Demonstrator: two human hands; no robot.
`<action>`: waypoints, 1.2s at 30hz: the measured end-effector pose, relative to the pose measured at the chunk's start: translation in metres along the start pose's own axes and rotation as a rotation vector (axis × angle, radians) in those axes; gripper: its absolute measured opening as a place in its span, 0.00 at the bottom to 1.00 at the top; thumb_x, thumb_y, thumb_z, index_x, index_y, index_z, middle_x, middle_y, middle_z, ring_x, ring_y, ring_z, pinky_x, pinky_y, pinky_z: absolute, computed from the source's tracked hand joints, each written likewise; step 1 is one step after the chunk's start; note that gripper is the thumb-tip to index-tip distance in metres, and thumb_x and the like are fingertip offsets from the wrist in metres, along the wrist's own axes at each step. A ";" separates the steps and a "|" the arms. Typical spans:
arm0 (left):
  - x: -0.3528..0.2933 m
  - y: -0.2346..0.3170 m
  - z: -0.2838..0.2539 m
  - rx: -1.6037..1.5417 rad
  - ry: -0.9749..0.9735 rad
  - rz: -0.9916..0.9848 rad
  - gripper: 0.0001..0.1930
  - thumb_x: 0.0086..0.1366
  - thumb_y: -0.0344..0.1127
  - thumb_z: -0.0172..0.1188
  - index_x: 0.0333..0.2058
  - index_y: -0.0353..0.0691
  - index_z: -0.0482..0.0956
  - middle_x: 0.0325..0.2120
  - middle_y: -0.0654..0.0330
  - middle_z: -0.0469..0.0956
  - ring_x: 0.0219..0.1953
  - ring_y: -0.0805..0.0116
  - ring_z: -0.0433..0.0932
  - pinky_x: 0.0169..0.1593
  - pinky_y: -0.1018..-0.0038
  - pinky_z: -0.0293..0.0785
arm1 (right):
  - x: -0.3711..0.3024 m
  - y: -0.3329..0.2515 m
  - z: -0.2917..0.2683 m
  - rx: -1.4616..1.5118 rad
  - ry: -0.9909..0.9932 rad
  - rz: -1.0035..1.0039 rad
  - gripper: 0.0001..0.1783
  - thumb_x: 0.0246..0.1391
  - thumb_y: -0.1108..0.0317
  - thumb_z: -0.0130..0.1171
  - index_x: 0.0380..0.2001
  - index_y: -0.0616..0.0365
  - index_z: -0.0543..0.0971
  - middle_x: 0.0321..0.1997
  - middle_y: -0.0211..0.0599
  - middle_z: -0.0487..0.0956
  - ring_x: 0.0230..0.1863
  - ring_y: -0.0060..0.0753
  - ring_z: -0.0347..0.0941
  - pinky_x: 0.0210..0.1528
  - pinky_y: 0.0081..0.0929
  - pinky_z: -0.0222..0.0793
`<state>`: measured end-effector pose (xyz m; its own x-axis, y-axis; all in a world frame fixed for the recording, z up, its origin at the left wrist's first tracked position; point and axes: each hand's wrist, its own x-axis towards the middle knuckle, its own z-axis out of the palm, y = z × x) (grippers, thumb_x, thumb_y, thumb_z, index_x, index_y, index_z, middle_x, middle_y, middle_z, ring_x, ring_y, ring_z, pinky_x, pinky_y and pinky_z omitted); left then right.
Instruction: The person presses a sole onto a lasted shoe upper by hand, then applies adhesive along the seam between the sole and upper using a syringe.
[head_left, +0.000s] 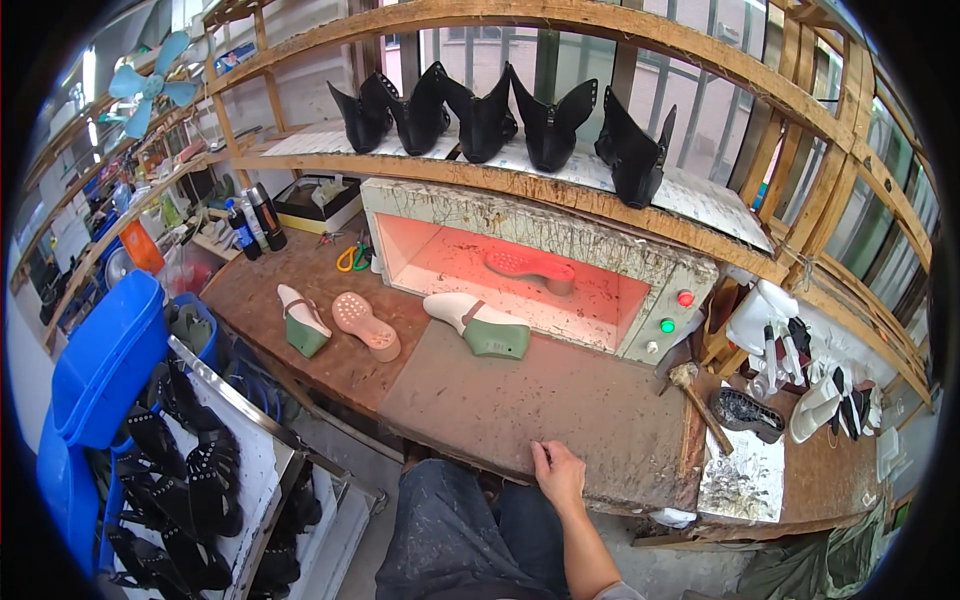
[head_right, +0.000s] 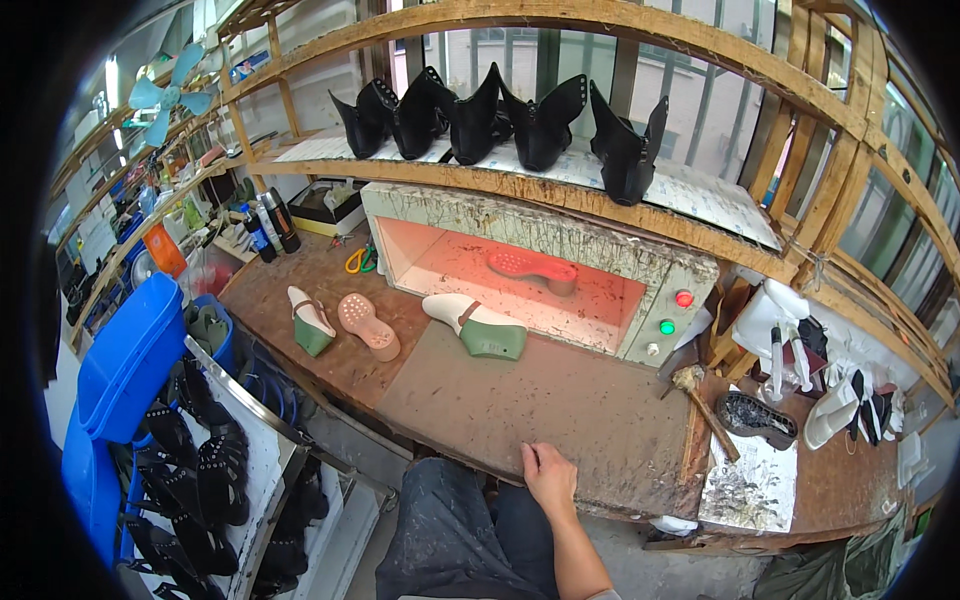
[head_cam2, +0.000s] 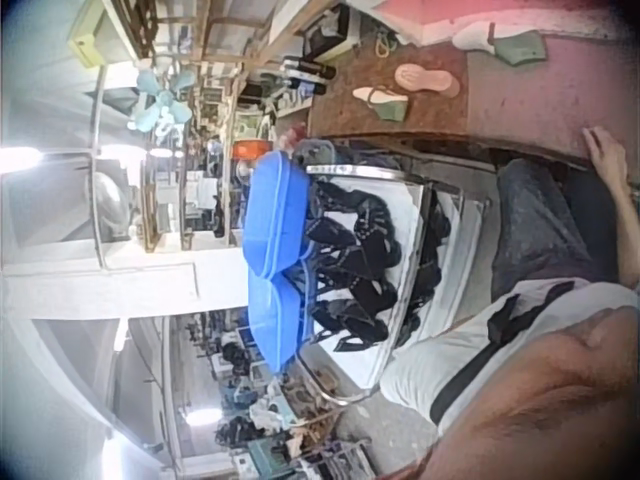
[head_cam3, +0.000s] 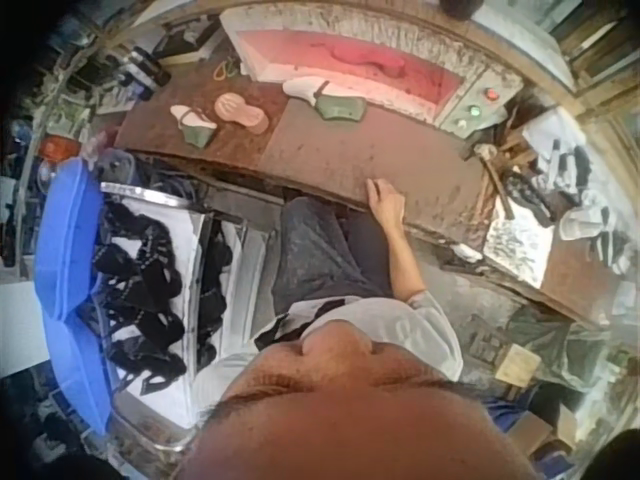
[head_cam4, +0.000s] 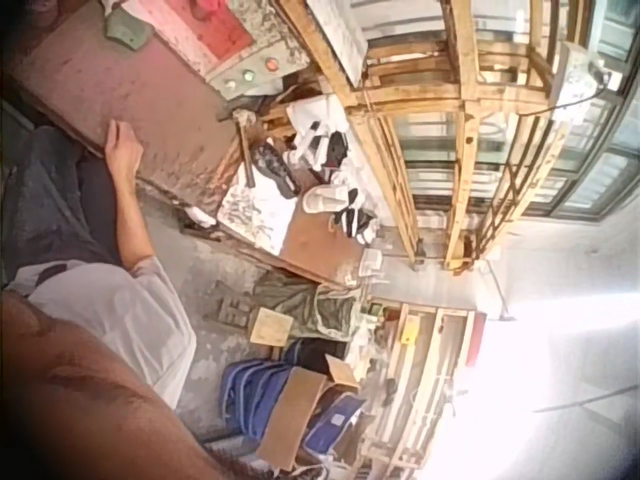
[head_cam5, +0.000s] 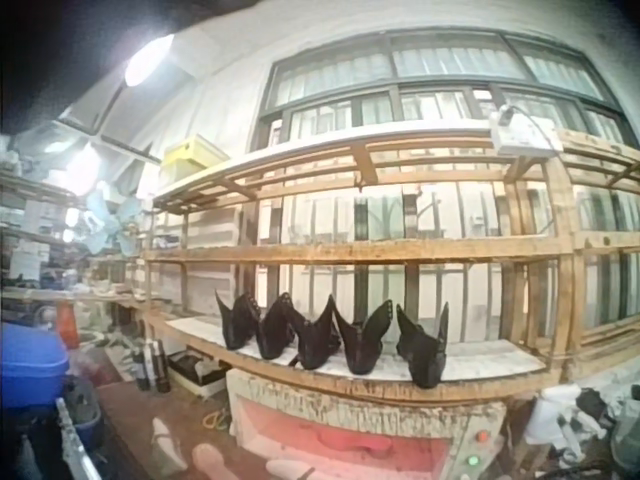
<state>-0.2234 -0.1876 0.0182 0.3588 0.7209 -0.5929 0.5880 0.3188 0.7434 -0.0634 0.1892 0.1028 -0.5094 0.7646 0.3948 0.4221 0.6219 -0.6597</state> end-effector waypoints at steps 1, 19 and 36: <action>0.001 0.000 -0.001 -0.005 -0.013 0.008 0.18 0.64 0.49 0.53 0.30 0.37 0.76 0.29 0.53 0.77 0.34 0.63 0.75 0.39 0.66 0.70 | 0.001 -0.001 -0.001 -0.003 -0.014 0.026 0.11 0.53 0.59 0.58 0.26 0.56 0.79 0.29 0.40 0.79 0.29 0.47 0.76 0.31 0.37 0.72; -0.024 0.077 -0.063 -0.197 0.526 -0.140 0.17 0.62 0.47 0.56 0.35 0.36 0.76 0.28 0.53 0.77 0.32 0.65 0.76 0.39 0.68 0.71 | -0.002 0.005 0.000 -0.011 -0.021 -0.021 0.10 0.52 0.63 0.58 0.27 0.59 0.78 0.28 0.45 0.78 0.28 0.49 0.75 0.31 0.37 0.70; -0.048 -0.069 -0.481 -0.579 1.874 -1.054 0.48 0.40 0.52 0.68 0.57 0.37 0.56 0.56 0.46 0.60 0.59 0.47 0.61 0.61 0.58 0.57 | 0.008 -0.020 -0.018 -0.123 -0.191 0.035 0.16 0.59 0.58 0.51 0.36 0.58 0.80 0.36 0.47 0.80 0.37 0.51 0.77 0.39 0.38 0.73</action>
<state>-0.6302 0.0516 0.1443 -0.9474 -0.3046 -0.0982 -0.2940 0.7071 0.6431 -0.0625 0.1854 0.1307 -0.6208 0.7473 0.2370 0.5240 0.6203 -0.5836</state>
